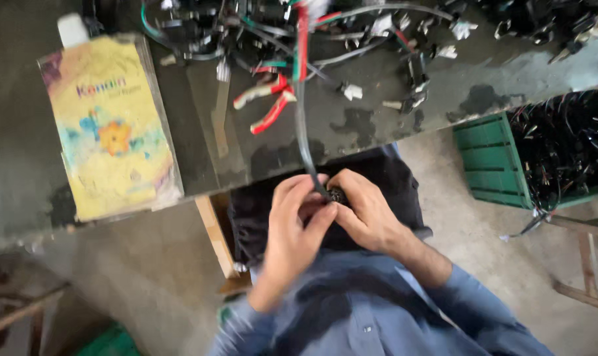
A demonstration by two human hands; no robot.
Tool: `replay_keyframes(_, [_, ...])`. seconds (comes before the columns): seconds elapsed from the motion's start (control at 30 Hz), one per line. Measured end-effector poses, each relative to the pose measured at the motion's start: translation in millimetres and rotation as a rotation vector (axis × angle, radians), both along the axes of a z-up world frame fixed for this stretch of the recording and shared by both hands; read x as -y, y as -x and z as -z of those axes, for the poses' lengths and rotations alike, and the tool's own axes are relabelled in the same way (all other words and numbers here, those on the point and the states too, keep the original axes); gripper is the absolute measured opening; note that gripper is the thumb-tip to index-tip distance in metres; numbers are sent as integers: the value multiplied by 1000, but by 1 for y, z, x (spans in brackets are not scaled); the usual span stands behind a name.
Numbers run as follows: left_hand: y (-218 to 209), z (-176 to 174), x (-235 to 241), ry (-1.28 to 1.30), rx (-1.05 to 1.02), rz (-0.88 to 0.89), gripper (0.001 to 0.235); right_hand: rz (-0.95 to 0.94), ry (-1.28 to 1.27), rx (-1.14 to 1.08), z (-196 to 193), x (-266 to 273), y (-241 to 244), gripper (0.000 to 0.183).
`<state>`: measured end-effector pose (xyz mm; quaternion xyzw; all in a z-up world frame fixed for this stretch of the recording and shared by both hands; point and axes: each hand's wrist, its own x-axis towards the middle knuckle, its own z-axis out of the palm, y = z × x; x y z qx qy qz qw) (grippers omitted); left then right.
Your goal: The person repeatedly strips insulation from the ends of black electrical wires using red-handled pliers. After each strip, the wire is placed on a pile on the table. The process is continuous and repetitive throughout the clip.
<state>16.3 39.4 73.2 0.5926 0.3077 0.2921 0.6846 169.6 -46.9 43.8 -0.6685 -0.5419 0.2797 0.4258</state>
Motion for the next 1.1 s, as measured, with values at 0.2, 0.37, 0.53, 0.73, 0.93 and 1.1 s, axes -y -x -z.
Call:
replay_keyframes(0.2, [7,22,-13,-1,-103,106,14,105,4,198,4,2,19,30])
replay_keyframes(0.37, [14,36,-14,20,-111,200,20,52,-32,139,2,6,13,29])
replay_keyframes(0.53, [9,39,-14,20,-85,105,15,41,44,229,-6,-3,16,27])
replay_keyframes(0.73, [17,34,-17,187,-108,221,26,-27,70,-12,-21,0,8,22])
replay_keyframes(0.93, [9,43,-10,412,411,284,16,-242,178,-531,-9,14,-8,30])
replay_keyframes(1.1, [-4,25,-23,-62,-60,466,21,-185,112,-669,3,27,-10,33])
